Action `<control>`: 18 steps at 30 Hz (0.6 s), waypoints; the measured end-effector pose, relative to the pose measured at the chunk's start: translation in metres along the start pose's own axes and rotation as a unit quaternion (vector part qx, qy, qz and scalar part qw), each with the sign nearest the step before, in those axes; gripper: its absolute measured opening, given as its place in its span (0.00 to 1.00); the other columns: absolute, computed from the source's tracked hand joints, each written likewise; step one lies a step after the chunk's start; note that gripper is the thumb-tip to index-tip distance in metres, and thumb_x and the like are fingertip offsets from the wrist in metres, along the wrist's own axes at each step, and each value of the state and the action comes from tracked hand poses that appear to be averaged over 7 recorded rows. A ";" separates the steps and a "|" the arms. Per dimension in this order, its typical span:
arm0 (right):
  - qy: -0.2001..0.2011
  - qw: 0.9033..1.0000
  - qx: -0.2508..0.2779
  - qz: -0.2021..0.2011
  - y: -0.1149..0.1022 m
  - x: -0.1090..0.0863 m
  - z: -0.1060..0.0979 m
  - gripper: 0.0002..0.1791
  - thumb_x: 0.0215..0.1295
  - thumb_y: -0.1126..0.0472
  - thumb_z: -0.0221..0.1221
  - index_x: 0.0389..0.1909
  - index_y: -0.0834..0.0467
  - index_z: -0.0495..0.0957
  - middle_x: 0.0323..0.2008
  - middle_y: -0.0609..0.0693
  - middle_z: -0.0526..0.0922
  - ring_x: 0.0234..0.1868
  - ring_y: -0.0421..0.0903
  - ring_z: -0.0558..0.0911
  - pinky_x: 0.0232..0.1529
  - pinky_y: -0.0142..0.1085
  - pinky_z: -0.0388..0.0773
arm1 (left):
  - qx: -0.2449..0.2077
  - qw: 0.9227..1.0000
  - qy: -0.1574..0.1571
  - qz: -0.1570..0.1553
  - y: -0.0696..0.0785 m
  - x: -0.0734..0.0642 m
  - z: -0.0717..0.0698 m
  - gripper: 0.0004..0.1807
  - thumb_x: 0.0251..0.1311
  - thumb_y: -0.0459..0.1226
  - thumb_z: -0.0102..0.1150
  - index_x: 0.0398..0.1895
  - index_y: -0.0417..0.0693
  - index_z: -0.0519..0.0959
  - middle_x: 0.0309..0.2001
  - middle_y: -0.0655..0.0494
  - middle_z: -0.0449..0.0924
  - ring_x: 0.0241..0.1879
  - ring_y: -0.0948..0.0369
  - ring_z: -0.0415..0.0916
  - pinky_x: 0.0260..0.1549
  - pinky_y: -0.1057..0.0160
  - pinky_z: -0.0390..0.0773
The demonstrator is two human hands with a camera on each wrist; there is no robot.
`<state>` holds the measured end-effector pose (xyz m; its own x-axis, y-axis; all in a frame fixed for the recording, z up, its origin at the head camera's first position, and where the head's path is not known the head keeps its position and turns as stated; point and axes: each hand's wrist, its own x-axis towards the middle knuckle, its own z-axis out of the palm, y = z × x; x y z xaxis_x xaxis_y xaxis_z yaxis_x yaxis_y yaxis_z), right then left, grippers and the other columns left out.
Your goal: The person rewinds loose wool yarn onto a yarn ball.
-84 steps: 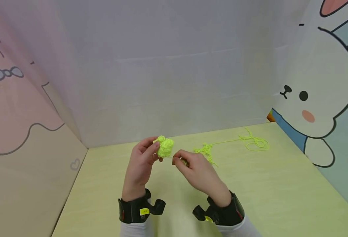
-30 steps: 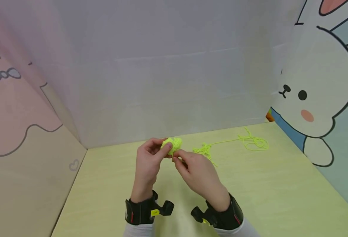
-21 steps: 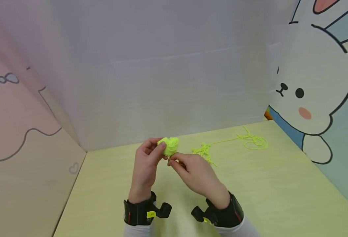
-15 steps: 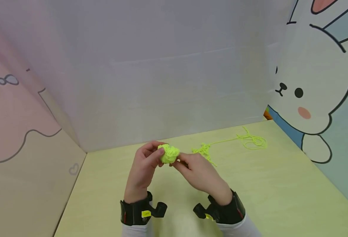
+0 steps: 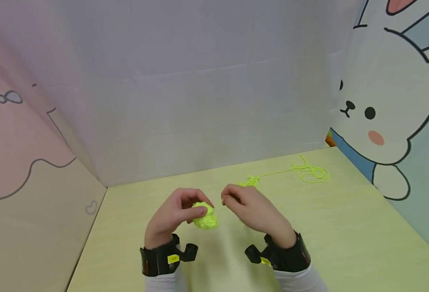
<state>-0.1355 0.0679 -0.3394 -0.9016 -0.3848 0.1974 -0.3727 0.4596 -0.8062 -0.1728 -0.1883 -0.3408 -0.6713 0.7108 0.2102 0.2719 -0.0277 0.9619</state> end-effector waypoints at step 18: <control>0.065 0.997 0.025 -0.035 -0.007 -0.003 0.007 0.07 0.84 0.58 0.56 0.47 0.54 0.82 0.20 0.40 0.66 0.17 0.37 0.61 0.23 0.33 0.60 | 0.178 0.974 0.108 -0.088 -0.006 0.005 0.009 0.03 0.66 0.37 0.73 0.40 0.53 0.89 0.42 0.58 0.89 0.27 0.51 0.83 0.30 0.59 0.85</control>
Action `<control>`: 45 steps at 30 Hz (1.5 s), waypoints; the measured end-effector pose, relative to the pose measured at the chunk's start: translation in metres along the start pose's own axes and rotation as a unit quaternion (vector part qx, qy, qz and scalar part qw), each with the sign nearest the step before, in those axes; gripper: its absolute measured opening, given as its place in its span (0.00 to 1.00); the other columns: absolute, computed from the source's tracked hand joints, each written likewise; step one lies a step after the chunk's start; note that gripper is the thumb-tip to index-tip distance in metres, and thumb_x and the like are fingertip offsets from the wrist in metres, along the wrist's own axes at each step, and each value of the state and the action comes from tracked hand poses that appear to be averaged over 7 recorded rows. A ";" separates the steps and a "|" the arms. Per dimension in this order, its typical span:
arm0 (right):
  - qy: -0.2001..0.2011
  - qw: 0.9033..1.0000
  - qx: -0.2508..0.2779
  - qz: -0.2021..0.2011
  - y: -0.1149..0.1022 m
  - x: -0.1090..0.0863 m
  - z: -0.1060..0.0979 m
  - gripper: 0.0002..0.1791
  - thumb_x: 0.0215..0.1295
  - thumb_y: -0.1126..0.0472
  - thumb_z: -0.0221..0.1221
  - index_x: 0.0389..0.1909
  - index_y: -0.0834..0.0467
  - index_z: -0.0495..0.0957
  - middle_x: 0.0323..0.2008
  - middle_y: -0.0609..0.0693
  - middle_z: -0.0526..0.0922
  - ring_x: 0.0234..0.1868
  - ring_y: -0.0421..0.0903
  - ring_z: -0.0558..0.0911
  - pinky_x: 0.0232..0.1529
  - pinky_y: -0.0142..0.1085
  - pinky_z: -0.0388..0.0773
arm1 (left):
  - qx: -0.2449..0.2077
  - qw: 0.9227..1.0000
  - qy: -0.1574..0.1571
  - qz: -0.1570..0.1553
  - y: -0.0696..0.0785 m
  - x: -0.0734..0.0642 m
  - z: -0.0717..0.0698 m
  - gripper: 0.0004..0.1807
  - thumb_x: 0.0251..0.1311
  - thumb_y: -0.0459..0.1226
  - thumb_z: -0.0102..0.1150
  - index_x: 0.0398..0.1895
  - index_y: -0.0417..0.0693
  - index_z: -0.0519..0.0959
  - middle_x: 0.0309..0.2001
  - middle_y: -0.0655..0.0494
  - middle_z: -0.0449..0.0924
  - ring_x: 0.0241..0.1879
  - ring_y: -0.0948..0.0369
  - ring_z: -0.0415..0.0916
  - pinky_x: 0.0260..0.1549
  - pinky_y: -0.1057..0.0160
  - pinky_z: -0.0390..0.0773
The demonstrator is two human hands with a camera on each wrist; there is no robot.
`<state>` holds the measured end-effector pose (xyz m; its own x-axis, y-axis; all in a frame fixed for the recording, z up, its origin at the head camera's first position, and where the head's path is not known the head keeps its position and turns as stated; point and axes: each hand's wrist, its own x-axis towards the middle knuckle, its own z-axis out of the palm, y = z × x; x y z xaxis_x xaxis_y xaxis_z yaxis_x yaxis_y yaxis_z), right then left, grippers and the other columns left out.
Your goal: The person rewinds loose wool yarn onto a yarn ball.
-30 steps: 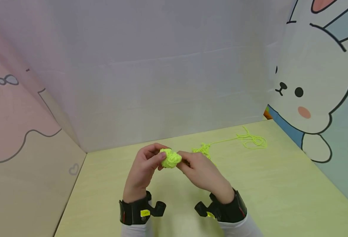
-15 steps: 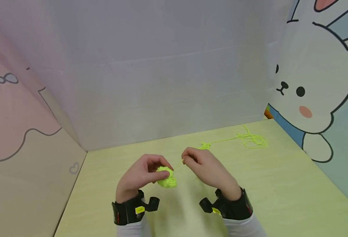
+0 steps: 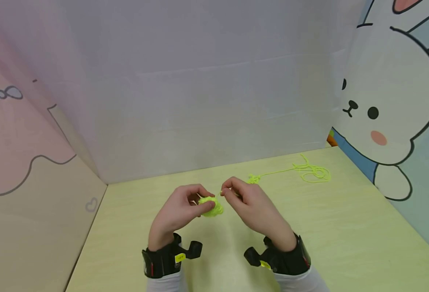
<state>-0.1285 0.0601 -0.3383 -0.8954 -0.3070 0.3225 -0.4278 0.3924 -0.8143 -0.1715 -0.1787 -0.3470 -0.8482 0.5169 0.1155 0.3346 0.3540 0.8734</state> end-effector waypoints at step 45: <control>-0.029 0.997 -0.072 -0.021 -0.002 0.001 0.020 0.09 0.82 0.54 0.58 0.44 0.47 0.87 0.22 0.33 0.75 0.18 0.35 0.66 0.23 0.33 0.65 | -0.296 0.929 0.215 0.055 0.015 0.007 0.016 0.11 0.74 0.28 0.59 0.53 0.28 0.83 0.45 0.48 0.88 0.35 0.58 0.83 0.34 0.63 0.86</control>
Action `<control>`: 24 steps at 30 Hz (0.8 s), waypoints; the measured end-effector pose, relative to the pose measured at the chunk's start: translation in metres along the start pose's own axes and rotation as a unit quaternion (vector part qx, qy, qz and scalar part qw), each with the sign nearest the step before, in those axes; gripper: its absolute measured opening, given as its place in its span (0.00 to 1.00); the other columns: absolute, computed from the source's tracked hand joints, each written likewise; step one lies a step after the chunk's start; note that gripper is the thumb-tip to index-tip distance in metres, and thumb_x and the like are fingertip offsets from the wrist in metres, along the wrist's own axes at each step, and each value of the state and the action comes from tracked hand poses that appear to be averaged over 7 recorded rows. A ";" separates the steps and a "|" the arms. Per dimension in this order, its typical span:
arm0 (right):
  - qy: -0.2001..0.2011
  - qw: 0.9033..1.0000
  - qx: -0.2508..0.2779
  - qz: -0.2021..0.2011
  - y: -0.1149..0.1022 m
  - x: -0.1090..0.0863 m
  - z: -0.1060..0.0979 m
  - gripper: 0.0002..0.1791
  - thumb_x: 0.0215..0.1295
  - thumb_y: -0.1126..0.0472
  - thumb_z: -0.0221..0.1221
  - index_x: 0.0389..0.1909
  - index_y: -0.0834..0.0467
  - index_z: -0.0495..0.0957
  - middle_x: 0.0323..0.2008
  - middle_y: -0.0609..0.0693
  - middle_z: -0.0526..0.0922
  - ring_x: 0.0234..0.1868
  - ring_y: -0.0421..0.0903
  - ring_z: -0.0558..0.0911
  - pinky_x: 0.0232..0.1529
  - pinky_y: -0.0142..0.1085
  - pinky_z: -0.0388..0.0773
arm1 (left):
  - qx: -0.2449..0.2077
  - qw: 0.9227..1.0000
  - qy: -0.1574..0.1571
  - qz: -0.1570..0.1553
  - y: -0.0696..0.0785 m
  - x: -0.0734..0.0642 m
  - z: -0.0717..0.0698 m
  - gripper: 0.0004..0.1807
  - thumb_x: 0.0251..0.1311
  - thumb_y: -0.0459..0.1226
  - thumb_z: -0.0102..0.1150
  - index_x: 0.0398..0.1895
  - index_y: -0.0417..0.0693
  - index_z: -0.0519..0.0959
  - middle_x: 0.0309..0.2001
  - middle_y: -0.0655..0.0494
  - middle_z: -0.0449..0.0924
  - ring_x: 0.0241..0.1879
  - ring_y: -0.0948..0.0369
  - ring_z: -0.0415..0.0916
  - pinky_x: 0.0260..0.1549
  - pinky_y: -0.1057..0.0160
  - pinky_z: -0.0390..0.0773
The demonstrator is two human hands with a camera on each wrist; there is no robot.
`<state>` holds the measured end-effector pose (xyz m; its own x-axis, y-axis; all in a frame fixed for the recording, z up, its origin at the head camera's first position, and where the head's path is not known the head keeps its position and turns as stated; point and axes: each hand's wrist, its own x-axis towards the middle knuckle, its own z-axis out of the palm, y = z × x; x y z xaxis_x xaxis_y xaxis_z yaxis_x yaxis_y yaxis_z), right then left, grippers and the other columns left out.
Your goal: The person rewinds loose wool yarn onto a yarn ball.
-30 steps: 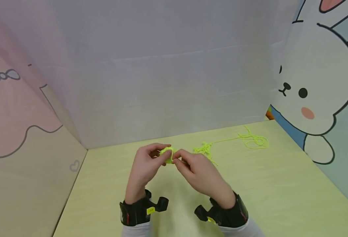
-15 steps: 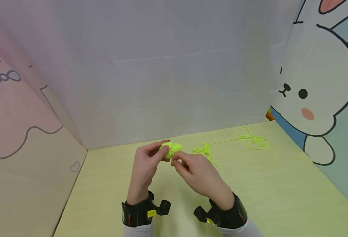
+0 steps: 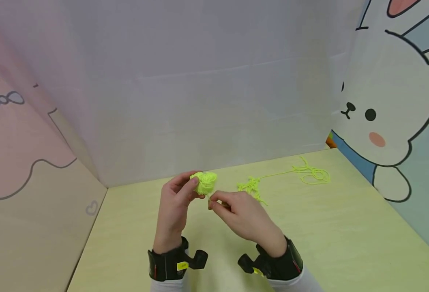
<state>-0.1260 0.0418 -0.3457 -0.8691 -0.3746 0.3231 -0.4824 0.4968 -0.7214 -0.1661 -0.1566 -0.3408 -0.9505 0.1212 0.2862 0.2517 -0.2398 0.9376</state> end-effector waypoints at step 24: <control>0.000 0.998 0.020 0.066 0.015 0.003 -0.017 0.11 0.83 0.51 0.57 0.47 0.50 0.86 0.26 0.40 0.78 0.19 0.40 0.66 0.25 0.36 0.67 | 0.119 0.962 -0.237 -0.066 0.006 -0.002 -0.021 0.13 0.74 0.32 0.64 0.56 0.33 0.84 0.37 0.47 0.87 0.23 0.56 0.80 0.23 0.64 0.80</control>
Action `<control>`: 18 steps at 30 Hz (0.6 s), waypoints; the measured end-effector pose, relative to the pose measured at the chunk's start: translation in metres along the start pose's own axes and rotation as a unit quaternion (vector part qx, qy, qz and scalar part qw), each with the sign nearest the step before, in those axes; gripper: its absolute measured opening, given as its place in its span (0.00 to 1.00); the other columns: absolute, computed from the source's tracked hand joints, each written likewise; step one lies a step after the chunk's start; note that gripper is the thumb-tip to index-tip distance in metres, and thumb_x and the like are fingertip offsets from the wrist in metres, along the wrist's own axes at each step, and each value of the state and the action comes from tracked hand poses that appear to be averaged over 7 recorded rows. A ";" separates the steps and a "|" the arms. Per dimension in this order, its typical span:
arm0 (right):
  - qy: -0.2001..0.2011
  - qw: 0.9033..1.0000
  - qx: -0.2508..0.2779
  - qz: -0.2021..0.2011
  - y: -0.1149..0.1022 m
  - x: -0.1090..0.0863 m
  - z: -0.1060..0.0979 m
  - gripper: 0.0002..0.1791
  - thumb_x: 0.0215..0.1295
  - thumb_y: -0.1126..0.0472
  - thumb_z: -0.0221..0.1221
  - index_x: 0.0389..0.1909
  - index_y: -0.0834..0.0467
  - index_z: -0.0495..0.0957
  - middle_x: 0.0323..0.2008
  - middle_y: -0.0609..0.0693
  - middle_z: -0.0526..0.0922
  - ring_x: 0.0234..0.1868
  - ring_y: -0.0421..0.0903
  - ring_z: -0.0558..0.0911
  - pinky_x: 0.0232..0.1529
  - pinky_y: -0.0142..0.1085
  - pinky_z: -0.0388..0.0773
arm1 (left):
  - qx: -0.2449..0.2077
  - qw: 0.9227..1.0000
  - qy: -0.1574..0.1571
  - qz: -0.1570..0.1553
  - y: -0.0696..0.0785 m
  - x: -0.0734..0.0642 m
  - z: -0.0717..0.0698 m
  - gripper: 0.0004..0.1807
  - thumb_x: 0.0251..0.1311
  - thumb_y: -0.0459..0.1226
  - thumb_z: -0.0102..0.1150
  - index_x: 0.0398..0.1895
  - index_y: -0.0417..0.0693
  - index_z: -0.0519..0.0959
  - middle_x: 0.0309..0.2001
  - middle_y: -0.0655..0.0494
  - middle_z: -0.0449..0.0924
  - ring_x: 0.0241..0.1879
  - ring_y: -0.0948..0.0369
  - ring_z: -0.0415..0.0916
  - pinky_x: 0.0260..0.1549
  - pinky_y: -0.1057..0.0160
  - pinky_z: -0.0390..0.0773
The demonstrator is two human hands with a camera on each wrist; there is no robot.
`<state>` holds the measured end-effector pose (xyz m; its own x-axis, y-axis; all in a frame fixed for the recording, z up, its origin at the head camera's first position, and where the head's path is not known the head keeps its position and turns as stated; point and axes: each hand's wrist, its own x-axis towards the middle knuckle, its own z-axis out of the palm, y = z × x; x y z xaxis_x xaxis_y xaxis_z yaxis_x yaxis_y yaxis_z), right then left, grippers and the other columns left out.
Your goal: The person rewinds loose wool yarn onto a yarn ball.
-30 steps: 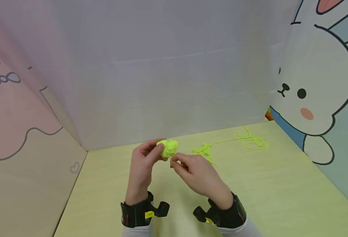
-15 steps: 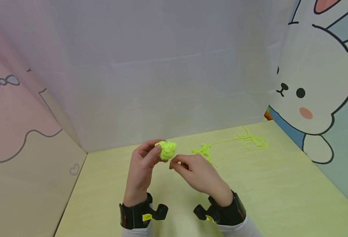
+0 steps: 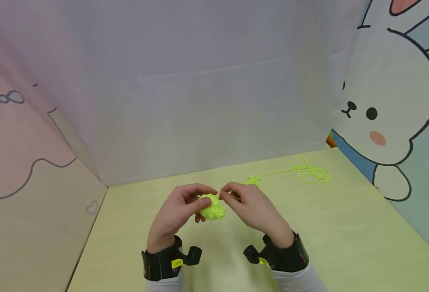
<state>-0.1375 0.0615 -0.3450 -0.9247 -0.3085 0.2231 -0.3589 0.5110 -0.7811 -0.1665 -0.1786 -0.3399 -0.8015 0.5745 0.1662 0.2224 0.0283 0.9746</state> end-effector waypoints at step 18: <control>0.055 0.998 0.031 -0.019 -0.012 -0.007 -0.010 0.11 0.84 0.53 0.57 0.51 0.52 0.85 0.19 0.41 0.68 0.16 0.39 0.62 0.21 0.35 0.62 | 0.104 0.981 0.145 -0.071 0.010 0.008 0.011 0.10 0.61 0.29 0.77 0.42 0.40 0.85 0.46 0.46 0.87 0.30 0.50 0.87 0.33 0.59 0.89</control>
<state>-0.1283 0.0653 -0.3314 -0.9200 -0.2346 0.3139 -0.3889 0.4480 -0.8050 -0.1644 -0.1646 -0.3306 -0.9500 0.2967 0.0969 0.1820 0.2744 0.9442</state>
